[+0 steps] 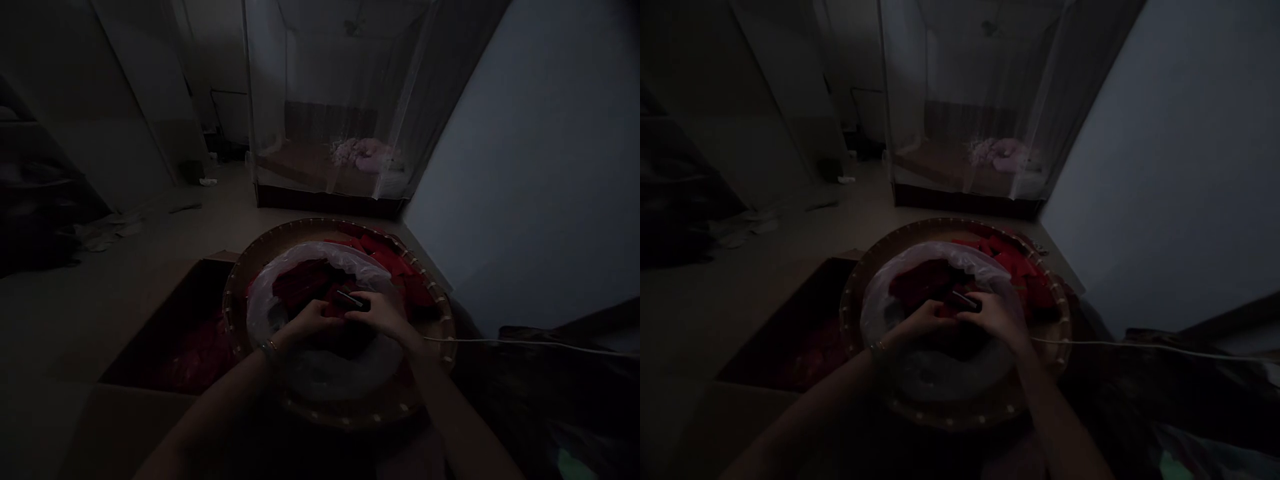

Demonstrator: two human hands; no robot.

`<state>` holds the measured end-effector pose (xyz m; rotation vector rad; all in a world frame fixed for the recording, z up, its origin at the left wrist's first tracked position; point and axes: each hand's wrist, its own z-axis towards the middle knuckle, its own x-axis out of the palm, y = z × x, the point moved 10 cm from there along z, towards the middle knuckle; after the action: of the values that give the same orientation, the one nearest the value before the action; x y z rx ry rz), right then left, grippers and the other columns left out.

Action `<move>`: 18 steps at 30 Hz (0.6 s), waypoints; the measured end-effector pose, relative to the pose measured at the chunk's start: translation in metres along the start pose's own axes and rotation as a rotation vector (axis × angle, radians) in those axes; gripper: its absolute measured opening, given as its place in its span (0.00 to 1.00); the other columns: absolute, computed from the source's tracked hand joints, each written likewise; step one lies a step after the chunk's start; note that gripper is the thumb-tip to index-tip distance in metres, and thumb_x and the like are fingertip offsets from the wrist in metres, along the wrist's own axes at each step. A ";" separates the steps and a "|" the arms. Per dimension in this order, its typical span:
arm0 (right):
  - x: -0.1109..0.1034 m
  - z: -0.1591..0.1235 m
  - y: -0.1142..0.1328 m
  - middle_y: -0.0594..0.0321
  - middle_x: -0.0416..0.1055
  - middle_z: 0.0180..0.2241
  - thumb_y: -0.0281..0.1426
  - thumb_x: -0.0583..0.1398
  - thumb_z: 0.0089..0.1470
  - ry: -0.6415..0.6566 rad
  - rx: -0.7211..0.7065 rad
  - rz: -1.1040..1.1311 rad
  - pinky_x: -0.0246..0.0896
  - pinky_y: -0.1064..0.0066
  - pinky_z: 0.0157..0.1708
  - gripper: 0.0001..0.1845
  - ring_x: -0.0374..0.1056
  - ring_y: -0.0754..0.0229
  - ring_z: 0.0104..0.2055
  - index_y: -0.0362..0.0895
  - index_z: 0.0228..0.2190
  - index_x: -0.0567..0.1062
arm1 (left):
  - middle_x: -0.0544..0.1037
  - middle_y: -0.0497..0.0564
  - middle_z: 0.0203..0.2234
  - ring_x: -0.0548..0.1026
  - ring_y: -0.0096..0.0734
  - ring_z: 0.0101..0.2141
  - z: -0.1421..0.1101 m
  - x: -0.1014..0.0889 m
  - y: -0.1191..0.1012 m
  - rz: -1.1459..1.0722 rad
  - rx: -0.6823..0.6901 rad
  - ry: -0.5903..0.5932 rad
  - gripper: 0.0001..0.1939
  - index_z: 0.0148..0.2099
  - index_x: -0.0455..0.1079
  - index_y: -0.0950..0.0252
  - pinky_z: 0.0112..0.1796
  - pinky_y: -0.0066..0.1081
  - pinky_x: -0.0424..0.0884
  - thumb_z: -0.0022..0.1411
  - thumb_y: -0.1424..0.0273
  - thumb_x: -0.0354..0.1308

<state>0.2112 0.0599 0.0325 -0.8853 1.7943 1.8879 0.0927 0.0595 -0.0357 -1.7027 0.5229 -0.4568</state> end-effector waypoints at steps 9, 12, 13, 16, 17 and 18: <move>-0.014 0.002 -0.010 0.61 0.78 0.34 0.38 0.65 0.41 -0.176 0.013 -0.026 0.64 0.69 0.33 0.17 0.73 0.54 0.35 0.46 0.35 0.79 | 0.71 0.45 0.22 0.66 0.24 0.24 0.000 0.002 0.000 0.191 0.005 0.048 0.19 0.35 0.73 0.72 0.25 0.23 0.61 0.41 0.64 0.67; -0.023 0.002 -0.015 0.61 0.78 0.32 0.40 0.65 0.41 -0.223 0.013 -0.058 0.64 0.68 0.33 0.17 0.73 0.53 0.35 0.47 0.35 0.79 | 0.73 0.45 0.22 0.68 0.24 0.23 -0.001 0.004 0.006 0.235 -0.041 0.087 0.18 0.34 0.74 0.72 0.24 0.23 0.62 0.40 0.66 0.68; -0.024 0.003 -0.018 0.60 0.78 0.32 0.40 0.65 0.41 -0.234 0.015 -0.062 0.64 0.68 0.34 0.17 0.73 0.53 0.35 0.47 0.35 0.79 | 0.74 0.46 0.22 0.69 0.25 0.23 -0.001 0.005 0.008 0.237 -0.059 0.100 0.17 0.33 0.74 0.71 0.24 0.23 0.62 0.40 0.66 0.68; -0.026 0.006 -0.026 0.60 0.78 0.31 0.41 0.65 0.40 -0.244 0.024 -0.034 0.64 0.67 0.36 0.18 0.72 0.53 0.35 0.47 0.35 0.79 | 0.76 0.48 0.22 0.72 0.27 0.23 -0.004 0.007 0.012 0.190 -0.113 0.127 0.15 0.32 0.74 0.71 0.24 0.24 0.66 0.40 0.68 0.68; -0.026 0.006 -0.029 0.60 0.78 0.32 0.41 0.65 0.39 -0.238 0.031 -0.013 0.64 0.66 0.36 0.19 0.72 0.53 0.35 0.47 0.35 0.79 | 0.77 0.49 0.22 0.73 0.27 0.23 -0.005 0.007 0.013 0.173 -0.128 0.130 0.15 0.32 0.74 0.71 0.25 0.25 0.67 0.40 0.68 0.68; -0.027 0.007 -0.031 0.60 0.78 0.32 0.42 0.65 0.39 -0.229 0.041 0.014 0.65 0.66 0.36 0.20 0.72 0.53 0.35 0.46 0.36 0.79 | 0.77 0.49 0.22 0.73 0.28 0.22 -0.005 0.007 0.013 0.161 -0.140 0.128 0.15 0.32 0.74 0.71 0.25 0.25 0.67 0.40 0.68 0.68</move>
<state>0.2500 0.0742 0.0273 -0.6154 1.6974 1.8702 0.0940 0.0492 -0.0473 -1.7562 0.7947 -0.4226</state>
